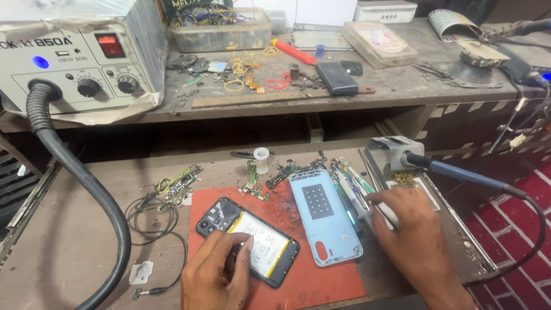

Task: The person disassembles a smartphone, removes the battery and camera module, and uses tweezers and a screwdriver to manipulate internal components and connectors. The person then reassembles the camera module and battery into the phone chassis.

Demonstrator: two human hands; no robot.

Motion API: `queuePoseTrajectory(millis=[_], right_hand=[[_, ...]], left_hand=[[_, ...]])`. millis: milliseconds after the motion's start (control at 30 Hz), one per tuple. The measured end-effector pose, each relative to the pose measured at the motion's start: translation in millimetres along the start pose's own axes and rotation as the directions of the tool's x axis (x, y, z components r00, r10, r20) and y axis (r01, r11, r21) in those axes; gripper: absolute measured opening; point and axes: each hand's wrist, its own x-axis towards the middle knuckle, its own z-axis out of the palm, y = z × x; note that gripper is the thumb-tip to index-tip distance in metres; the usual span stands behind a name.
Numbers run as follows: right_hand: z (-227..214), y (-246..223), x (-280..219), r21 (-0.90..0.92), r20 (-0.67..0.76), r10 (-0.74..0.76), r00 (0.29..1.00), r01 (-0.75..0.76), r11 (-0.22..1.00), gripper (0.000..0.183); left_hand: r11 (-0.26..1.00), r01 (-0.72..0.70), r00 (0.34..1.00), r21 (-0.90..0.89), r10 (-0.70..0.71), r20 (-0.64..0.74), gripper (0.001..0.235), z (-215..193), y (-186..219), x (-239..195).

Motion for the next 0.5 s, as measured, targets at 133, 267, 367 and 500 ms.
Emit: queuePoseTrajectory(millis=[133,267,367,500], right_hand=[[-9.0,1.2,-5.3,-0.030,0.297,0.055,0.953,-0.048,0.998,0.044],[-11.4,3.4,-6.5,0.036,0.448,-0.035,0.893,0.021,0.999,0.051],[-6.7,3.0,-2.7,0.016,0.435,-0.087,0.896,0.089,0.996,0.051],[0.7,3.7,1.2,-0.019,0.450,-0.066,0.891,0.084,0.996,0.046]], left_hand=[[0.999,0.037,0.999,-0.008,-0.038,-0.015,0.014,0.8,0.5,1.8],[0.997,0.004,1.000,-0.072,-0.005,-0.014,0.008,-1.9,-0.2,0.4],[0.993,-0.028,0.999,-0.112,0.026,-0.023,0.009,-3.3,2.0,0.3],[0.995,0.016,1.000,-0.094,-0.018,-0.020,0.008,-5.8,7.3,-1.6]])
